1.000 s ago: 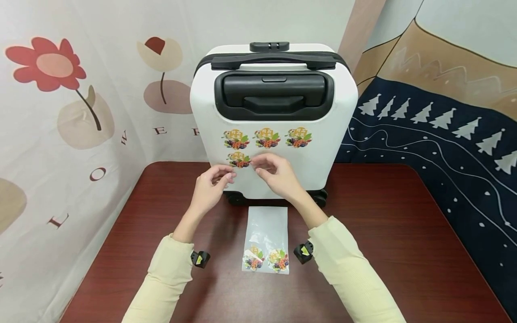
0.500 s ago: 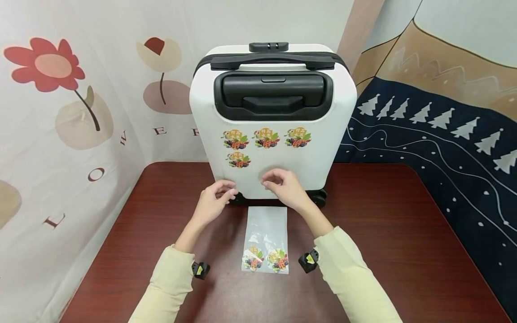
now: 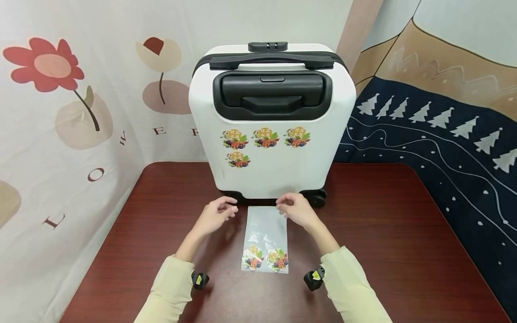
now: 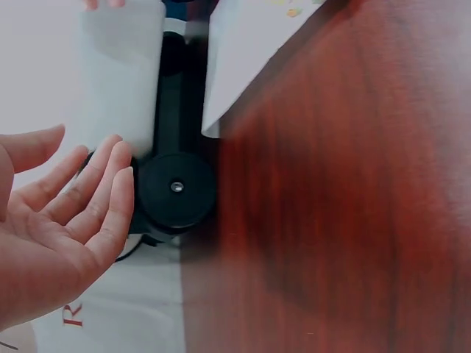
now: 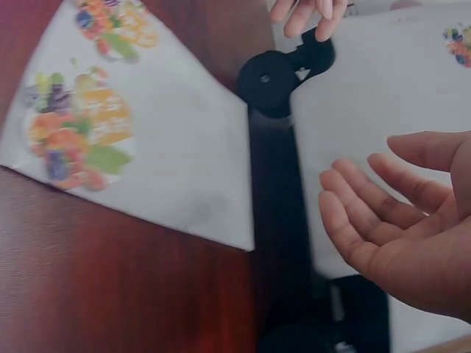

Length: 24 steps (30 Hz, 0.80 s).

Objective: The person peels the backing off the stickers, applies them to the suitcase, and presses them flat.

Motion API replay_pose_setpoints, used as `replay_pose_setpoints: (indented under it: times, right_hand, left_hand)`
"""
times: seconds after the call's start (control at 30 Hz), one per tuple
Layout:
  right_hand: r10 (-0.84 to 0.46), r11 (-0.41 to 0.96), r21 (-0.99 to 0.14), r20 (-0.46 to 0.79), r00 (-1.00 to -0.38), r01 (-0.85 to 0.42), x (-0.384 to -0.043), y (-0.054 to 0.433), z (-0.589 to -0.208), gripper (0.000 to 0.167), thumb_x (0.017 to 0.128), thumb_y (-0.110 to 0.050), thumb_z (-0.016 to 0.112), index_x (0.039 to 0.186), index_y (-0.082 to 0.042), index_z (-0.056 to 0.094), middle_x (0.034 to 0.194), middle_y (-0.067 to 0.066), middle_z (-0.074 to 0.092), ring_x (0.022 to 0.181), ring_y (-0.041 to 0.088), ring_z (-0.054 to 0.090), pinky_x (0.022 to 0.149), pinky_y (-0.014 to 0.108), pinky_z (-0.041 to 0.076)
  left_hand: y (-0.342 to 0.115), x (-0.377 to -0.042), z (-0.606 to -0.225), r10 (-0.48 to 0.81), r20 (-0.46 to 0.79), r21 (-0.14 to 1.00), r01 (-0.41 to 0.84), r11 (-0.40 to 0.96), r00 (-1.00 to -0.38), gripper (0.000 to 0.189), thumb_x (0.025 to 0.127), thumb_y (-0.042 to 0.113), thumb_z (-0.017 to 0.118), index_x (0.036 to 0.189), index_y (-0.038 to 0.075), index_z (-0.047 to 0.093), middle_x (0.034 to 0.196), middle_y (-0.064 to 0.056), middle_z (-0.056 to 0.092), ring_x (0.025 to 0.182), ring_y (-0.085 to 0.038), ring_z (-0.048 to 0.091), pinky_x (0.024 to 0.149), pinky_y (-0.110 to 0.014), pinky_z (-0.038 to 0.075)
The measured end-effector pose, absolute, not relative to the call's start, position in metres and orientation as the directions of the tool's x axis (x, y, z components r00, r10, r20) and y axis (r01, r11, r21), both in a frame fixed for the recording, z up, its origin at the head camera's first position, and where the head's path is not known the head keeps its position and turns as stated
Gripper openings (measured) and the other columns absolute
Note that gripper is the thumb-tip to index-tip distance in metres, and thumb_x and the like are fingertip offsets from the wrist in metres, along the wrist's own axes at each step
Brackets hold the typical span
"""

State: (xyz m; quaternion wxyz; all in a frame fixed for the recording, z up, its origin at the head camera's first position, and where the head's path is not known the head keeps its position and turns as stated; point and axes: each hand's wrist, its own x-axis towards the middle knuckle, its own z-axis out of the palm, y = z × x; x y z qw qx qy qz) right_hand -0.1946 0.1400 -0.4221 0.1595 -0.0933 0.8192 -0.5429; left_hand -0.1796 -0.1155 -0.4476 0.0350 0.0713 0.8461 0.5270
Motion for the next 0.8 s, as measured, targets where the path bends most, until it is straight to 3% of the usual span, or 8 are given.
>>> replay_pose_setpoints:
  times: [0.13, 0.47, 0.8]
  right_hand:
    - [-0.287, 0.398, -0.914, -0.205, -0.936, 0.078, -0.189, 0.146, -0.436, 0.022, 0.089, -0.005, 0.054, 0.104, 0.010, 0.056, 0.096, 0.026, 0.061, 0.086, 0.037, 0.060, 0.072, 0.039, 0.052]
    - [-0.218, 0.384, -0.904, -0.288, -0.933, 0.189, -0.174, 0.158, -0.458, 0.016, 0.089, -0.003, 0.052, 0.095, 0.010, 0.057, 0.085, 0.019, 0.063, 0.076, 0.030, 0.062, 0.067, 0.039, 0.052]
    - [-0.128, 0.370, -0.881, -0.362, -0.923, 0.295, -0.163, 0.159, -0.472, 0.017, 0.088, -0.004, 0.054, 0.095, 0.010, 0.058, 0.083, 0.015, 0.063, 0.072, 0.026, 0.062, 0.064, 0.036, 0.052]
  left_hand:
    - [-0.116, -0.175, -0.454, 0.160, -0.014, 0.898, 0.057, 0.436, -0.987, 0.022, 0.087, 0.006, 0.060, 0.107, -0.002, 0.060, 0.087, -0.018, 0.065, 0.076, -0.026, 0.063, 0.064, -0.029, 0.047]
    - [-0.115, -0.165, -0.474, 0.204, -0.078, 0.901, 0.019, 0.434, -0.976, 0.021, 0.087, 0.004, 0.057, 0.106, -0.005, 0.058, 0.079, -0.017, 0.064, 0.066, -0.030, 0.062, 0.057, -0.033, 0.050]
    - [-0.113, -0.159, -0.488, 0.216, -0.126, 0.910, -0.026, 0.413, -0.968, 0.022, 0.088, 0.007, 0.058, 0.106, -0.004, 0.057, 0.076, -0.015, 0.064, 0.060, -0.025, 0.059, 0.049, -0.037, 0.049]
